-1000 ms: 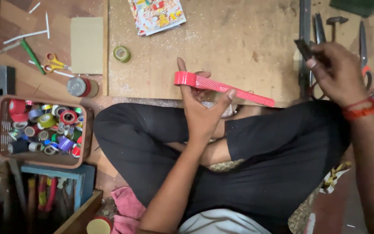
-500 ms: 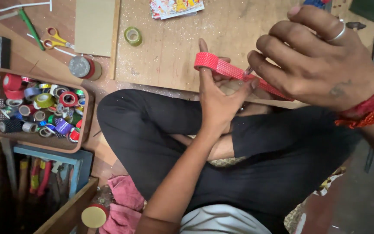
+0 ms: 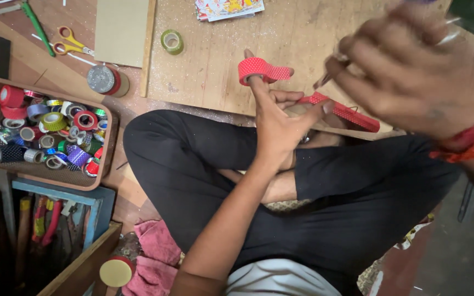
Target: The person wraps a small printed card with red patterned tape, folds the edges, and trims the excess with a utility knife. They repeat the process on a second card, stacking the finished items on the work surface.
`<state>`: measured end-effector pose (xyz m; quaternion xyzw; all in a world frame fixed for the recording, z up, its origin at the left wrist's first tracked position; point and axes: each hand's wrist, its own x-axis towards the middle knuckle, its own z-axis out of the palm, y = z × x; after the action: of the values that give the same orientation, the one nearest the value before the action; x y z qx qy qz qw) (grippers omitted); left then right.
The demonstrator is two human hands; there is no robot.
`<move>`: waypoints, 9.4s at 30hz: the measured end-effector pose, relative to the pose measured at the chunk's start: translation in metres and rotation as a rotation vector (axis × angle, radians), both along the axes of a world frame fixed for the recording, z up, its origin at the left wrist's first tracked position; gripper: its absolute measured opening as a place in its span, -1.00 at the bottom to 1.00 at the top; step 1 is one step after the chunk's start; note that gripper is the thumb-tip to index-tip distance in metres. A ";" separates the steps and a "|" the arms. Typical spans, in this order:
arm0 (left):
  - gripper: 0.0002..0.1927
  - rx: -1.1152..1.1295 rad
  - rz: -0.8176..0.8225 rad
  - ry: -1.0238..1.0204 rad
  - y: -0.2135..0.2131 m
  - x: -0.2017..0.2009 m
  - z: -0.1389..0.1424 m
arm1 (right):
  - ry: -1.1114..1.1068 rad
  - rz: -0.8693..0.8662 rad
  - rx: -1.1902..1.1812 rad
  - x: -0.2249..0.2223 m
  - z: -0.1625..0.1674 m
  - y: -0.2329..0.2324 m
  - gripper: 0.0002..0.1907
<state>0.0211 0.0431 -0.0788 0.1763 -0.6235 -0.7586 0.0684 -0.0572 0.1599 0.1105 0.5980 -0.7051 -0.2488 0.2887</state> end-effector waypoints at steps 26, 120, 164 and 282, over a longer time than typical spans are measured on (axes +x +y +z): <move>0.06 0.242 0.003 0.289 0.025 -0.023 -0.009 | -0.880 -0.513 -1.363 0.117 -0.112 0.074 -0.76; -0.61 -0.735 -0.462 0.520 0.002 -0.014 0.031 | -1.206 -0.414 -1.494 0.078 -0.165 0.085 -0.70; -0.65 -0.252 -0.265 0.516 0.005 0.022 -0.027 | -1.058 -0.358 -1.771 0.104 -0.194 0.073 -0.65; -0.61 -0.641 0.039 0.640 -0.039 0.005 -0.010 | -0.823 -0.610 -0.655 0.045 -0.097 0.046 -0.77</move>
<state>0.0261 0.0042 -0.0891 -0.0854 -0.7708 -0.5423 0.3232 -0.0124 0.2056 0.0135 0.2962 -0.9382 0.1612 0.0772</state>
